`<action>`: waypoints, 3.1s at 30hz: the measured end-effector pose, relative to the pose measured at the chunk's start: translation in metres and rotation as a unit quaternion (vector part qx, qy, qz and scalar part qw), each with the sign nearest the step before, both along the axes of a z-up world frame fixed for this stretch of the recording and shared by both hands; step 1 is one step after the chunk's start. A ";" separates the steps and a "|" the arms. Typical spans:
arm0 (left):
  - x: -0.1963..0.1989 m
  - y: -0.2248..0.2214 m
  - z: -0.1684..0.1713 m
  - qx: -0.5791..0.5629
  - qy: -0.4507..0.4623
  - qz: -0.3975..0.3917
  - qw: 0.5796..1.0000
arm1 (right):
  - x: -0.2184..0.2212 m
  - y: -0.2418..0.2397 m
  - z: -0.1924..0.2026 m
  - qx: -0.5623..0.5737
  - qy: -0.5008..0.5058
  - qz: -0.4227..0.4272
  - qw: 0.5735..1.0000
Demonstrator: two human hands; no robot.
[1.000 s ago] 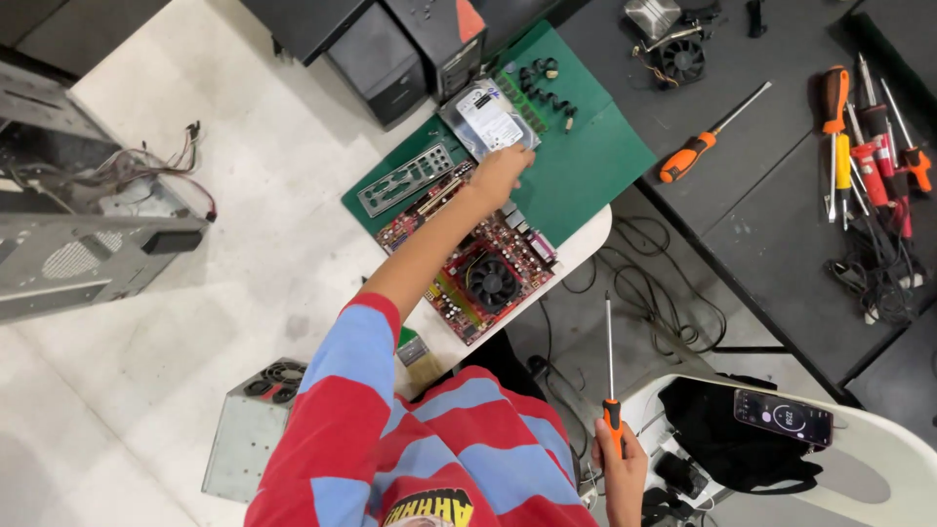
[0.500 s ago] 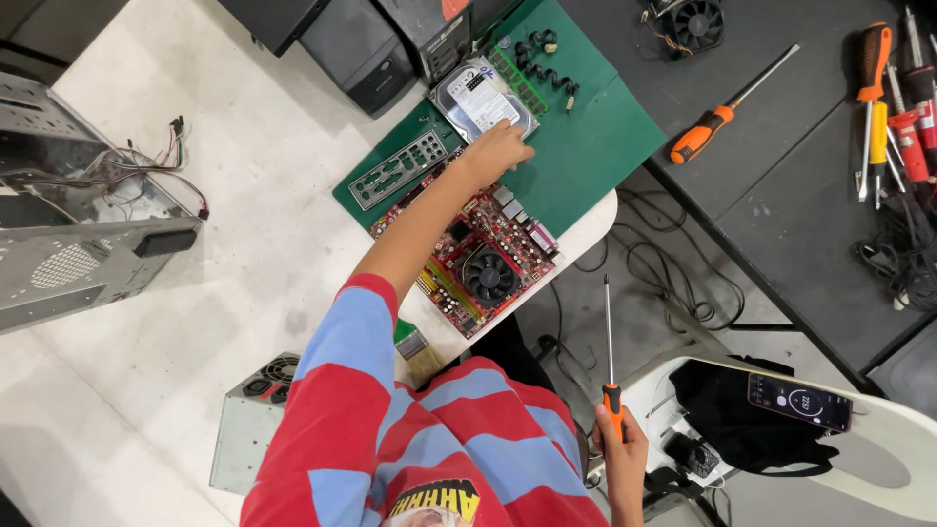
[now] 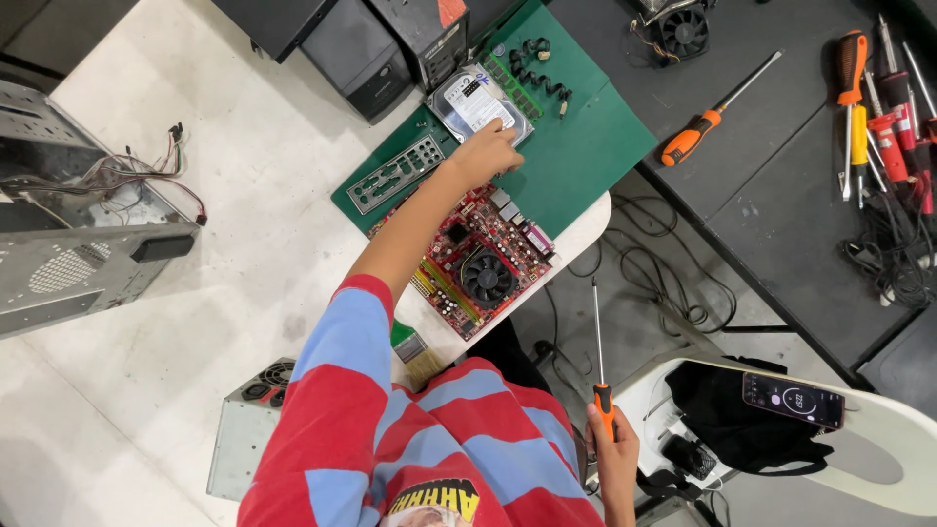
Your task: The person uses a screwdriver to remove the screws from a computer power supply unit and opens the casing to access internal components.
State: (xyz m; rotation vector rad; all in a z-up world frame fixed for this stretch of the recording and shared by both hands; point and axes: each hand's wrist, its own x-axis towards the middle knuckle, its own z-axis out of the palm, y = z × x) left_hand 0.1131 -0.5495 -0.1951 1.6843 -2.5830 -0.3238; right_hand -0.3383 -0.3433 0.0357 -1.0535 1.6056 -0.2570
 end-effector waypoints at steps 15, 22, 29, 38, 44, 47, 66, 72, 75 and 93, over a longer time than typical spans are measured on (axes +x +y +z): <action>0.054 0.228 0.209 -0.347 0.149 0.334 0.864 | 0.037 -0.038 -0.002 -0.077 -0.032 0.288 0.954; -0.003 0.503 0.285 -0.312 0.082 0.648 0.690 | 0.190 -0.036 0.021 -0.160 0.003 0.625 0.764; -0.136 0.591 0.222 0.004 0.116 0.791 0.600 | 0.242 0.073 -0.081 -0.224 0.104 0.788 0.565; -0.118 0.597 0.175 0.034 0.081 0.746 0.660 | 0.244 0.118 -0.117 -0.256 0.171 0.780 0.544; -0.035 0.629 0.195 0.102 0.225 0.735 0.631 | 0.227 0.123 -0.093 -0.241 0.171 0.720 0.628; 0.014 0.652 0.185 0.139 0.386 0.728 0.549 | 0.216 0.120 -0.102 -0.251 0.160 0.692 0.657; -0.053 0.680 0.111 -0.155 0.279 0.791 0.522 | 0.373 0.251 -0.069 -0.425 -0.174 0.826 0.325; -0.108 0.676 0.140 -0.038 0.287 0.850 0.440 | 0.444 0.292 -0.159 -0.692 -0.369 0.603 0.145; -0.108 0.672 0.151 -0.104 0.383 0.842 0.365 | 0.444 0.271 -0.079 -0.599 -0.094 0.795 -0.013; -0.063 0.690 0.067 -0.330 0.457 0.782 0.267 | 0.451 0.284 -0.079 -0.452 -0.025 0.891 0.019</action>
